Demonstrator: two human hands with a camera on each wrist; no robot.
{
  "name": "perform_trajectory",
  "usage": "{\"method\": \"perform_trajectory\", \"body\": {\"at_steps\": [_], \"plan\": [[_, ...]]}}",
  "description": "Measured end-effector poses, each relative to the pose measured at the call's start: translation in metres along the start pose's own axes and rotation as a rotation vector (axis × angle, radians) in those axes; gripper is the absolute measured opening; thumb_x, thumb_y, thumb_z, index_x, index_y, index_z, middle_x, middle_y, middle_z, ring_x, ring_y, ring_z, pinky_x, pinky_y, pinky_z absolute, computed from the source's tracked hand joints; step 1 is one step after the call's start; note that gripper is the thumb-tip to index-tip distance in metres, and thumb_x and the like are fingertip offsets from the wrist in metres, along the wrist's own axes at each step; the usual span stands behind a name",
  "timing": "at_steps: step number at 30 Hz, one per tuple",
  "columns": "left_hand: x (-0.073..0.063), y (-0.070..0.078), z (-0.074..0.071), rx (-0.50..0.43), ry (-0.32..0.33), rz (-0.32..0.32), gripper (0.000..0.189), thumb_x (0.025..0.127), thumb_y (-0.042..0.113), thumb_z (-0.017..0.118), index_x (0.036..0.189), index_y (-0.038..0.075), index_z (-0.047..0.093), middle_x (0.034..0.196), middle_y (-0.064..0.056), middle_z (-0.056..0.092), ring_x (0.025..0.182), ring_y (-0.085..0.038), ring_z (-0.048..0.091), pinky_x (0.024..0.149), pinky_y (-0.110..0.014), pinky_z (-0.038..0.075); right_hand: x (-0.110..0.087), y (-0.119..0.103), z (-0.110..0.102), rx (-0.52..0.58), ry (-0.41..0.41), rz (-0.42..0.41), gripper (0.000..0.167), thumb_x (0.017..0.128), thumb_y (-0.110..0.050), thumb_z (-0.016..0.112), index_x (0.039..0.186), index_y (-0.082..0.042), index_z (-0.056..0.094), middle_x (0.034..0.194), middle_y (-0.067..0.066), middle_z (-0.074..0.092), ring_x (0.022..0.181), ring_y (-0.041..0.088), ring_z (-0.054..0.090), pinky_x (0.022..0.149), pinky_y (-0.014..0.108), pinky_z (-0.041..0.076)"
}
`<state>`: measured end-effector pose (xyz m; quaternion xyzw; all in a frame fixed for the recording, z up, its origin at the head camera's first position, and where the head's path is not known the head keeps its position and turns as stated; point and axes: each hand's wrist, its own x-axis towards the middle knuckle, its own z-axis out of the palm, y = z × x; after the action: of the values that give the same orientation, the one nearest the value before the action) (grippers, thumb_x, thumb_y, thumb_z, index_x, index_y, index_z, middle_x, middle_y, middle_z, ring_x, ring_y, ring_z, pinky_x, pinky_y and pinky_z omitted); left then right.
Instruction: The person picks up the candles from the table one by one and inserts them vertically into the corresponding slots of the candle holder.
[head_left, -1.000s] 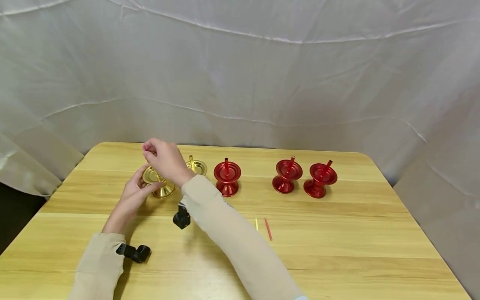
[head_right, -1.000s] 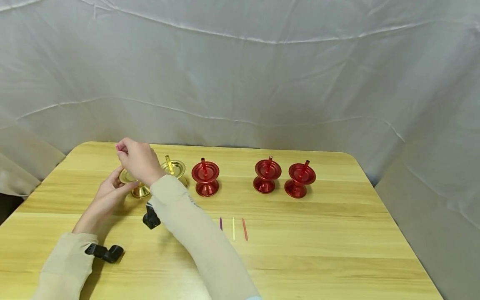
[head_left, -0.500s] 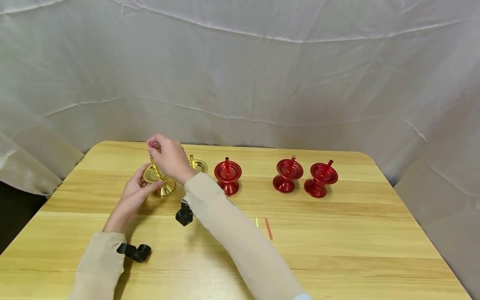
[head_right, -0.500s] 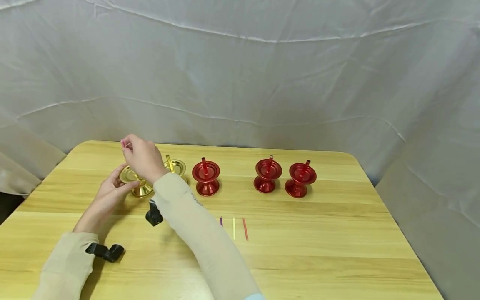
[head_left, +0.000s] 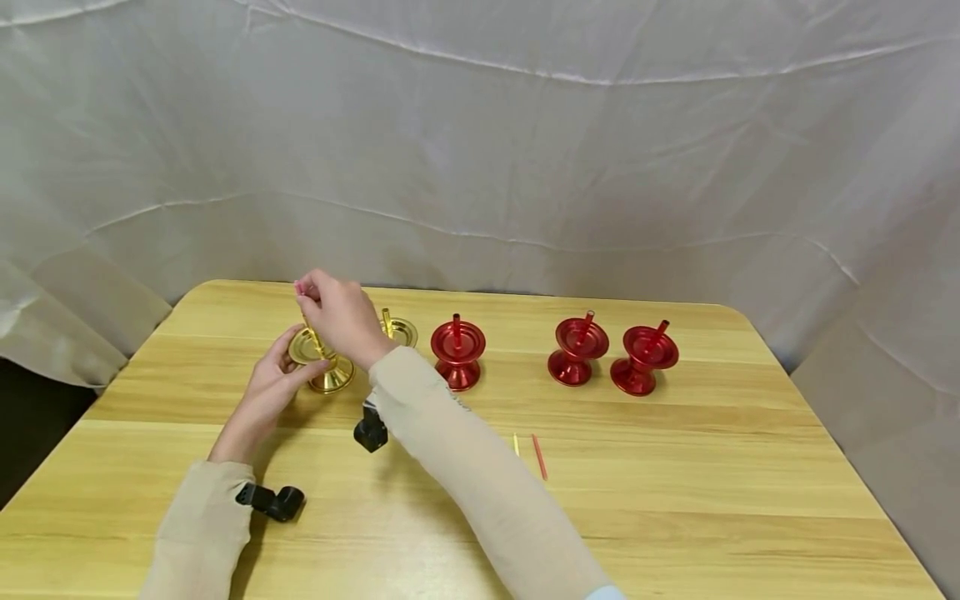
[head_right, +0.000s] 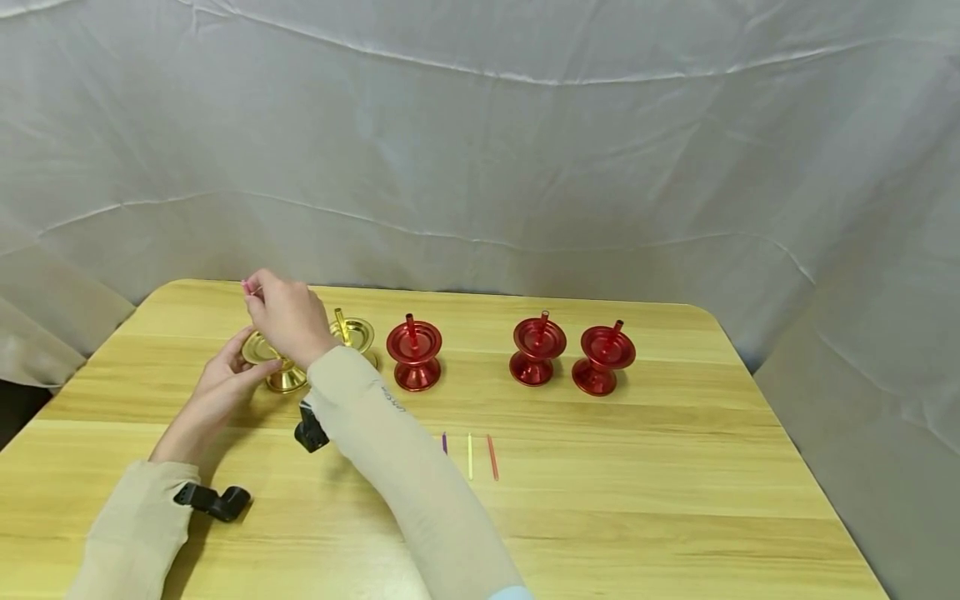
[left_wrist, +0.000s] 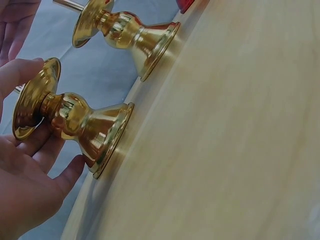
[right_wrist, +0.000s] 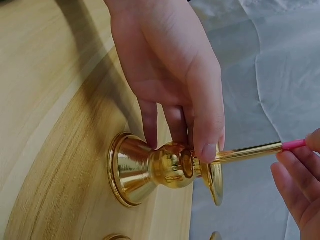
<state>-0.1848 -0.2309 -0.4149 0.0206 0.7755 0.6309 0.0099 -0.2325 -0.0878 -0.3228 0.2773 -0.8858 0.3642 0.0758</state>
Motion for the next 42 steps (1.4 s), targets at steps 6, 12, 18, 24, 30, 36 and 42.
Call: {"method": "perform_trajectory", "body": {"at_steps": [6,12,18,24,30,36,42], "plan": [[0.0004,-0.0006,0.0002,-0.009,0.003,0.002,0.077,0.094,0.023,0.065,0.153,0.005,0.019,0.144,-0.023,0.037,0.116,-0.006,0.046,0.091,-0.011,0.04,0.0008,0.0007,0.0007,-0.073,0.013,0.049,0.015,0.1,-0.024,0.055,0.109,-0.017,0.065,0.103,-0.007,0.07,0.085,0.001,0.063,0.067,0.011,0.045],[0.0002,-0.0014,-0.0011,-0.016,-0.002,0.004,0.076,0.094,0.021,0.065,0.153,0.006,0.019,0.145,-0.022,0.037,0.117,-0.008,0.046,0.092,-0.012,0.04,0.0022,-0.0007,0.001,-0.162,-0.02,0.023,0.017,0.1,-0.025,0.054,0.112,-0.018,0.064,0.104,-0.008,0.07,0.082,0.002,0.062,0.065,0.014,0.045],[0.0003,-0.0033,0.0004,-0.026,-0.007,0.017,0.076,0.094,0.02,0.065,0.153,0.005,0.019,0.143,-0.021,0.038,0.115,-0.007,0.047,0.092,-0.012,0.041,0.0018,-0.0017,-0.0002,-0.188,-0.052,-0.002,0.02,0.101,-0.024,0.052,0.117,-0.018,0.062,0.105,-0.008,0.069,0.072,0.001,0.058,0.057,0.014,0.042],[0.001,-0.0026,0.0019,-0.029,-0.007,0.011,0.076,0.094,0.021,0.065,0.154,0.007,0.019,0.144,-0.02,0.038,0.118,-0.01,0.047,0.092,-0.013,0.041,0.001,-0.0008,-0.0011,-0.18,-0.037,-0.002,0.02,0.101,-0.023,0.051,0.116,-0.017,0.063,0.106,-0.006,0.069,0.068,0.002,0.057,0.054,0.014,0.041],[0.0014,-0.0021,0.0022,-0.03,-0.01,0.011,0.076,0.094,0.02,0.064,0.154,0.007,0.019,0.145,-0.021,0.037,0.119,-0.012,0.046,0.093,-0.013,0.041,0.0016,-0.0009,-0.0005,-0.192,-0.032,-0.004,0.02,0.101,-0.024,0.051,0.115,-0.016,0.063,0.103,-0.007,0.069,0.062,0.002,0.053,0.051,0.014,0.04],[0.0016,-0.0028,0.0023,-0.042,-0.012,0.017,0.076,0.095,0.019,0.064,0.154,0.006,0.018,0.145,-0.022,0.036,0.12,-0.011,0.046,0.093,-0.013,0.041,0.0029,-0.0001,0.0015,-0.237,-0.034,-0.036,0.019,0.101,-0.024,0.053,0.114,-0.015,0.065,0.097,-0.007,0.068,0.065,0.003,0.055,0.051,0.015,0.041],[0.002,-0.0025,0.003,-0.047,-0.008,0.022,0.075,0.094,0.019,0.065,0.153,0.005,0.02,0.144,-0.021,0.037,0.118,-0.009,0.047,0.093,-0.013,0.041,0.0032,0.0044,0.0013,-0.225,-0.019,-0.077,0.017,0.099,-0.023,0.056,0.111,-0.015,0.065,0.094,-0.007,0.068,0.069,0.003,0.057,0.056,0.015,0.043]]}}
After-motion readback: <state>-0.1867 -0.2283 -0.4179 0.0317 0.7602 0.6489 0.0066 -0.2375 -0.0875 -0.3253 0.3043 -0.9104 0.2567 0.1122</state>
